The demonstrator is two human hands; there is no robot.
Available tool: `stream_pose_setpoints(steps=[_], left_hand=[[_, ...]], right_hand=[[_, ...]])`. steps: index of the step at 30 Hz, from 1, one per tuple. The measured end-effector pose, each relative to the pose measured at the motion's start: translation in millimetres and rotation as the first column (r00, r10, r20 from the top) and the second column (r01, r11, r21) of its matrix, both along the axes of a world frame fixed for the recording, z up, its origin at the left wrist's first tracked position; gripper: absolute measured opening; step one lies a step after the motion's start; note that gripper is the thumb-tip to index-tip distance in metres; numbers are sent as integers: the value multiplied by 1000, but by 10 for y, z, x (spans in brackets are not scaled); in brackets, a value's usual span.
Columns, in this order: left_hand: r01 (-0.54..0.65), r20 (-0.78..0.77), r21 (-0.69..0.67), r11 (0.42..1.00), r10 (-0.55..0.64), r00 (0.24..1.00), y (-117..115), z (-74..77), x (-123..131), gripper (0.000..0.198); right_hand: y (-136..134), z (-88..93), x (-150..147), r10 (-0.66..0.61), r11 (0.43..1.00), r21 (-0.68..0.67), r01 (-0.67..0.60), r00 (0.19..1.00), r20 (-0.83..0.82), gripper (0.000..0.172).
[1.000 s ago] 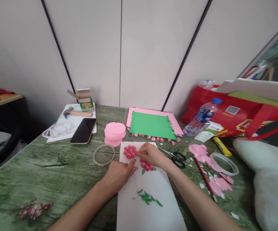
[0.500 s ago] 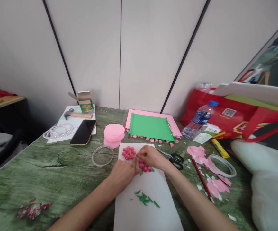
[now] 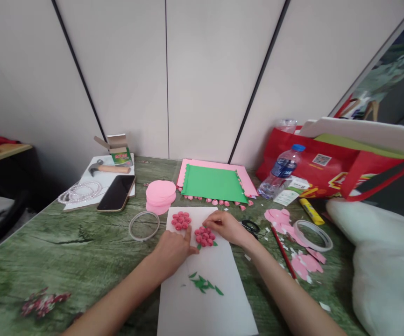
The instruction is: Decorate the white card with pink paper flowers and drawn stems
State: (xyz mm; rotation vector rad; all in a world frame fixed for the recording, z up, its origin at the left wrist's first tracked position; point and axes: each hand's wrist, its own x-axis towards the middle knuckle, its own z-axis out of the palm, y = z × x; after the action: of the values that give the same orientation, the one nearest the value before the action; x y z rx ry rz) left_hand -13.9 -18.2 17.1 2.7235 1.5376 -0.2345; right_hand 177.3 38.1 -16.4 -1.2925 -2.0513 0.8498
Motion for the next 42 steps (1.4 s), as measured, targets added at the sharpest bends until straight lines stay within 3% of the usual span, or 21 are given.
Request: stream_pose_setpoints(steps=[7, 12, 15, 20, 24, 29, 36, 42], left_hand=[[9, 31, -21, 1000, -9, 999, 59, 86, -62, 36], [-41, 277, 100, 994, 11, 961, 298, 213, -176, 23], [18, 324, 118, 993, -56, 944, 437, 258, -163, 15], [96, 315, 49, 994, -107, 943, 554, 193, -110, 28], [99, 299, 16, 995, -99, 949, 589, 119, -86, 35], [93, 238, -20, 996, -85, 968, 648, 135, -39, 41], [45, 103, -21, 999, -43, 994, 609, 164, 113, 47], [-50, 30, 25, 998, 49, 998, 536, 99, 293, 44]], right_hand=[[97, -195, 90, -133, 990, 32, 139, 979, -153, 29], [146, -350, 74, -173, 979, 71, 192, 961, -217, 34], [136, -387, 65, -184, 974, 77, 211, 947, -264, 34], [115, -384, 63, -198, 971, 71, 230, 931, -308, 33], [118, -383, 57, -201, 972, 55, 230, 926, -320, 33], [131, -395, 53, -209, 972, 32, 233, 919, -335, 33], [136, -390, 58, -207, 971, 47, 235, 920, -332, 32], [133, -384, 56, -209, 969, 58, 240, 922, -327, 30]])
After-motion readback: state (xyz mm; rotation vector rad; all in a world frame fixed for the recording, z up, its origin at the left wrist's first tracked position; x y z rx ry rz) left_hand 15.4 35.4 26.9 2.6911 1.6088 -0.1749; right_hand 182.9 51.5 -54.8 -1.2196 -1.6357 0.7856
